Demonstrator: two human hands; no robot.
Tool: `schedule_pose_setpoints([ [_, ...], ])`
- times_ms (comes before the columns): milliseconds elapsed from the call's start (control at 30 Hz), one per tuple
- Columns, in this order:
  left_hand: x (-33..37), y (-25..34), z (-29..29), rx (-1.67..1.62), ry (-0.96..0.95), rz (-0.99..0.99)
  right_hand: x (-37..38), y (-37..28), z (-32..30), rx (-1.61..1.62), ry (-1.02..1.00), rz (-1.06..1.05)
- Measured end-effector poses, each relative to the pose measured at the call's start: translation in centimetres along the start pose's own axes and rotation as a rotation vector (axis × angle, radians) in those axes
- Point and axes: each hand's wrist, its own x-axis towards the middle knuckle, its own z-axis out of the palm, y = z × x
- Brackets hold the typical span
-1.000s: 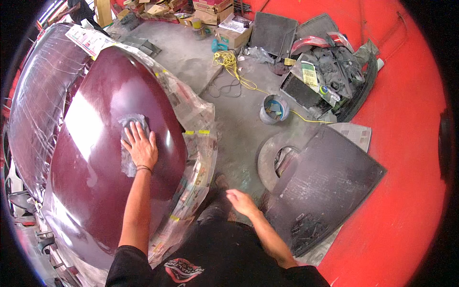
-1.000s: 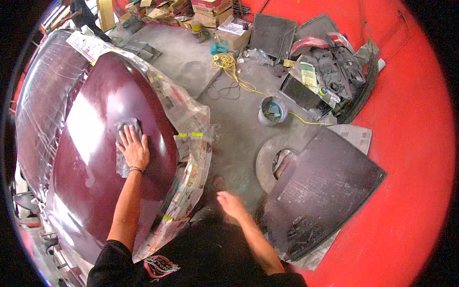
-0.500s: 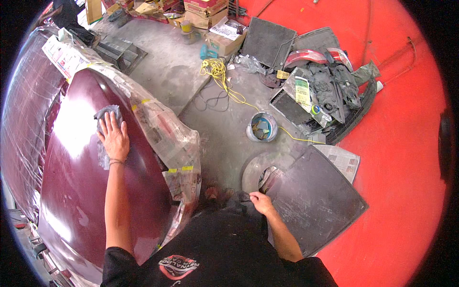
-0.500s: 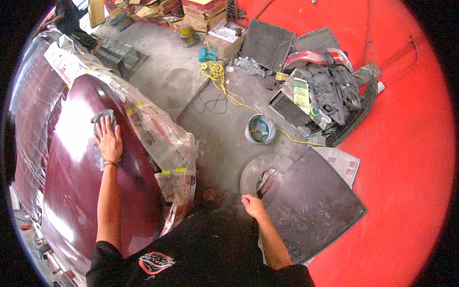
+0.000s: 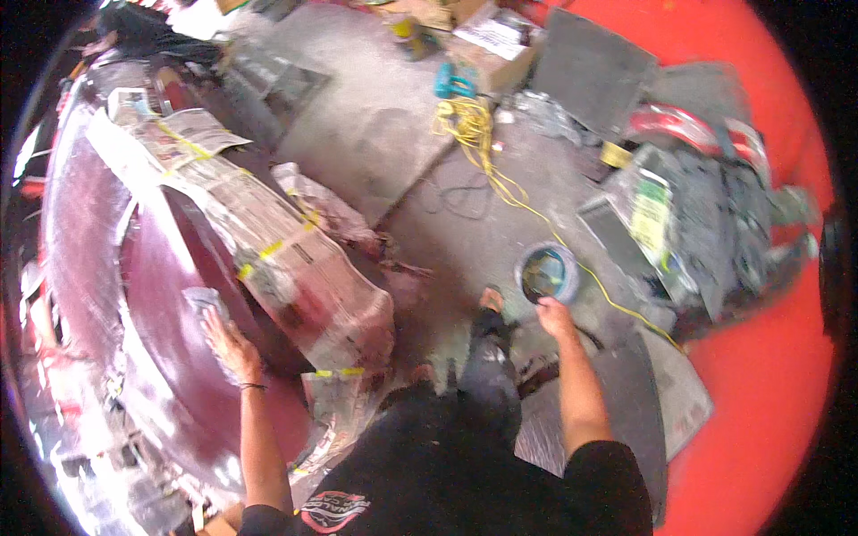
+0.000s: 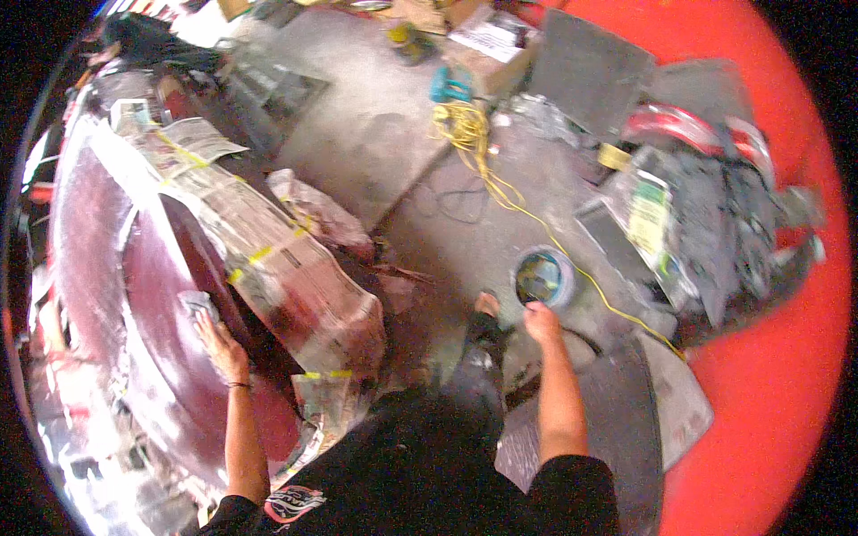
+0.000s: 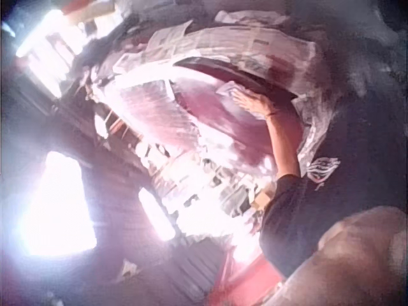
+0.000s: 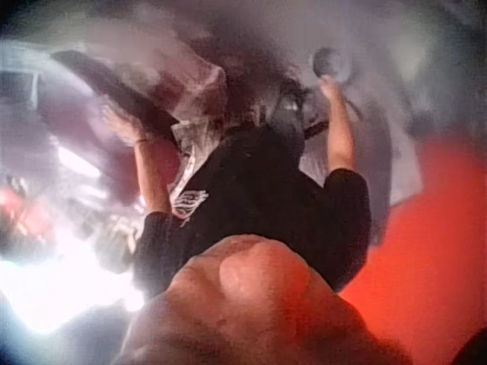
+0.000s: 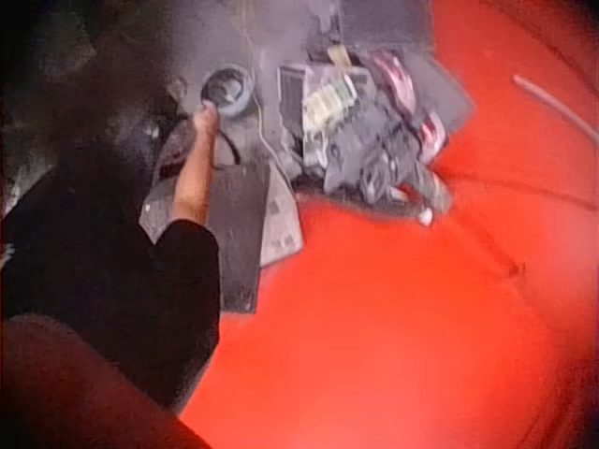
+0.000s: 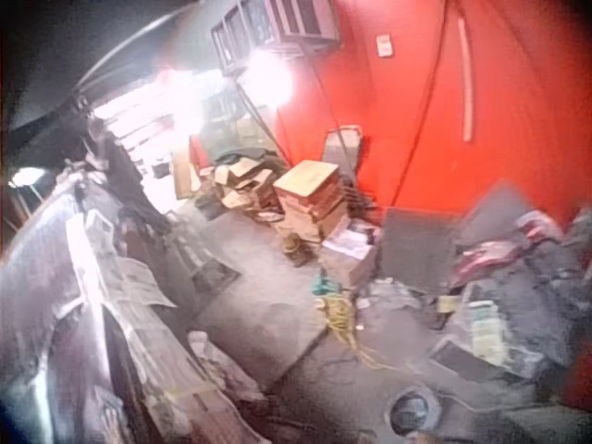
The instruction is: The person is sanding a maroon car hood with a sanding block. They repeatedly dip the block into a bucket of water and continue sanding the surface.
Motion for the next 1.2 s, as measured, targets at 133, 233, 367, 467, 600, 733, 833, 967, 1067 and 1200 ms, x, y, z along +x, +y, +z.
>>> schedule_pose_setpoints([
  [133, 0.4, 2.0, -1.2, -0.071, -0.042, -0.23, 8.8, 4.5, -1.6, -0.097, -0.106, -0.124],
  [233, 1.4, 3.0, -2.1, -0.04, -0.022, -0.275, 15.3, 8.2, -1.3, -0.108, -0.145, 0.065],
  [367, 1.9, 5.5, -1.5, -0.081, -0.057, -0.338, 22.8, 12.4, -2.2, -0.271, -0.199, 0.188],
  [467, 1.3, 5.9, -3.5, -0.044, -0.092, -0.405, 24.9, 12.7, -2.5, -0.349, -0.251, 0.153],
  [600, 1.9, 6.8, -2.5, -0.009, -0.119, -0.364, 24.5, 16.2, 1.2, -0.393, -0.205, 0.062],
  [733, 1.8, 7.2, -2.1, 0.16, -0.124, -0.162, 24.2, 13.7, 1.8, -0.541, -0.51, 0.078],
  [833, 4.0, 6.9, -0.9, 0.211, -0.144, -0.067, 20.5, 16.0, 4.0, -0.421, -0.588, -0.035],
  [967, 8.0, 7.9, -0.8, 0.308, -0.17, -0.018, 17.1, 13.6, 3.5, -0.343, -0.573, -0.035],
  [1067, 11.0, 8.0, -0.9, 0.317, -0.199, -0.037, 16.7, 7.7, 0.3, -0.286, -0.672, 0.055],
  [1200, 15.1, 6.1, 0.3, 0.254, -0.134, -0.081, 14.7, 7.5, -4.1, -0.046, -0.693, 0.311],
])
